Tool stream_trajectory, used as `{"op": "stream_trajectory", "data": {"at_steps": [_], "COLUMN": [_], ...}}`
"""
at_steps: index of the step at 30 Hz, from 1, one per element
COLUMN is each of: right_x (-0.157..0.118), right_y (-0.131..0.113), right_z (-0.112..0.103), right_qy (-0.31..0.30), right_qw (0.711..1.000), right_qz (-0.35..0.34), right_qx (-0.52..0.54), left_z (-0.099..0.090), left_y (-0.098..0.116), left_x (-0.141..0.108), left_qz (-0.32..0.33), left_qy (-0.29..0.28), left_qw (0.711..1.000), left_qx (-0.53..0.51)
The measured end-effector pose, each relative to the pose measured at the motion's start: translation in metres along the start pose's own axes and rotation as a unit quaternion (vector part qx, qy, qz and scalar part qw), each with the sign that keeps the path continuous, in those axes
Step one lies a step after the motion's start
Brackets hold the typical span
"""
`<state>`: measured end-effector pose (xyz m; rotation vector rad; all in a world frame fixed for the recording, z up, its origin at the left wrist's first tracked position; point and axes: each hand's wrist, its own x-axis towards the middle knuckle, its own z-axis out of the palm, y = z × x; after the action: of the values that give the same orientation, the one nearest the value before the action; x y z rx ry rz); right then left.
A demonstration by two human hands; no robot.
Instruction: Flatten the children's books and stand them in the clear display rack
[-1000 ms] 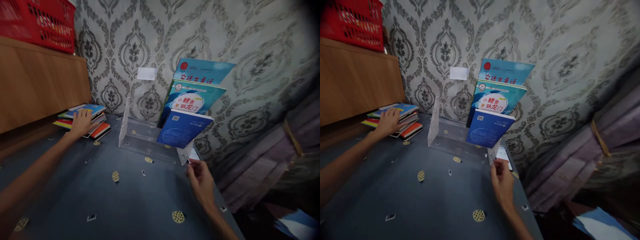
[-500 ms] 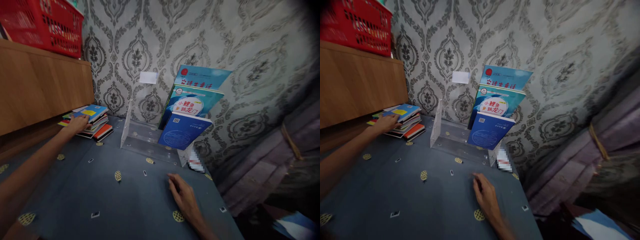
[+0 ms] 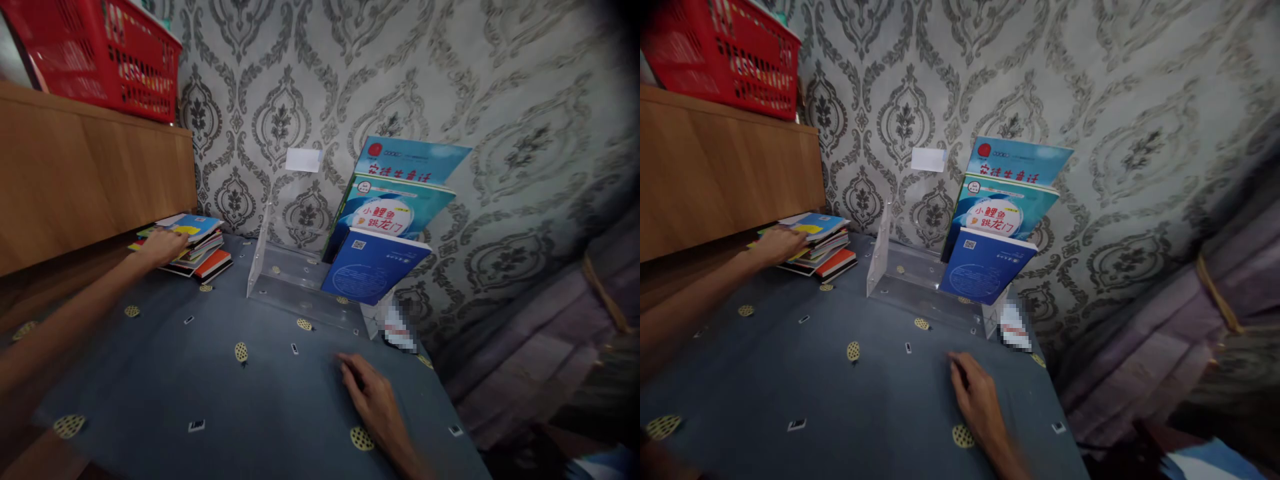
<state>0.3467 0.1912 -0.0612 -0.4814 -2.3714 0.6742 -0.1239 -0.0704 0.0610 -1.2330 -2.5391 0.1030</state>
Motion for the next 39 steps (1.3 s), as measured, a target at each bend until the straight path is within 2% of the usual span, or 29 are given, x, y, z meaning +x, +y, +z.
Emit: {"op": "stream_trajectory", "data": {"at_steps": [4,6,10,12,16,22,25,29,33,35,36,39], "right_x": [0.001,0.001,0.001,0.001,0.001,0.001,0.001,0.001,0.000,-0.001,-0.001,-0.003], "right_y": [0.002,0.002,0.001,-0.001,-0.004,-0.006,-0.006,-0.005,-0.005,-0.005,-0.006,-0.009], "right_z": [0.001,0.001,0.001,0.000,-0.001,-0.001,-0.001,0.001,0.000,0.000,-0.001,0.000], "right_qy": [0.002,0.003,-0.002,-0.006,-0.008,-0.024,-0.023,-0.031,-0.042,-0.045,-0.046,-0.051], "right_qw": [1.000,1.000,1.000,1.000,1.000,1.000,1.000,0.999,0.999,0.999,0.999,0.999], "right_qz": [-0.001,-0.003,0.003,0.004,0.005,0.010,0.009,0.009,0.015,0.020,0.020,0.012], "right_qx": [0.009,0.013,0.011,0.013,0.013,0.016,0.014,0.014,0.009,0.003,0.000,-0.001], "left_z": [0.003,0.008,0.016,0.016,0.009,-0.011,-0.018,-0.017,-0.017,-0.021,-0.024,-0.021], "left_y": [0.030,0.036,0.031,0.029,0.046,0.110,0.144,0.195,0.240,0.246,0.242,0.206], "left_x": [-0.020,-0.028,-0.036,-0.039,-0.050,-0.083,-0.102,-0.133,-0.158,-0.159,-0.156,-0.137], "left_qz": [0.017,0.019,-0.021,-0.020,-0.005,0.015,0.041,0.102,0.151,0.167,0.172,0.135], "left_qy": [0.047,0.053,0.019,0.005,-0.012,-0.036,-0.068,-0.115,-0.117,-0.122,-0.124,-0.110], "left_qw": [0.998,0.997,0.999,0.999,0.997,0.994,0.990,0.987,0.981,0.977,0.975,0.983], "left_qx": [0.039,0.054,0.034,0.042,0.071,0.103,0.114,0.045,-0.021,-0.049,-0.063,-0.066]}}
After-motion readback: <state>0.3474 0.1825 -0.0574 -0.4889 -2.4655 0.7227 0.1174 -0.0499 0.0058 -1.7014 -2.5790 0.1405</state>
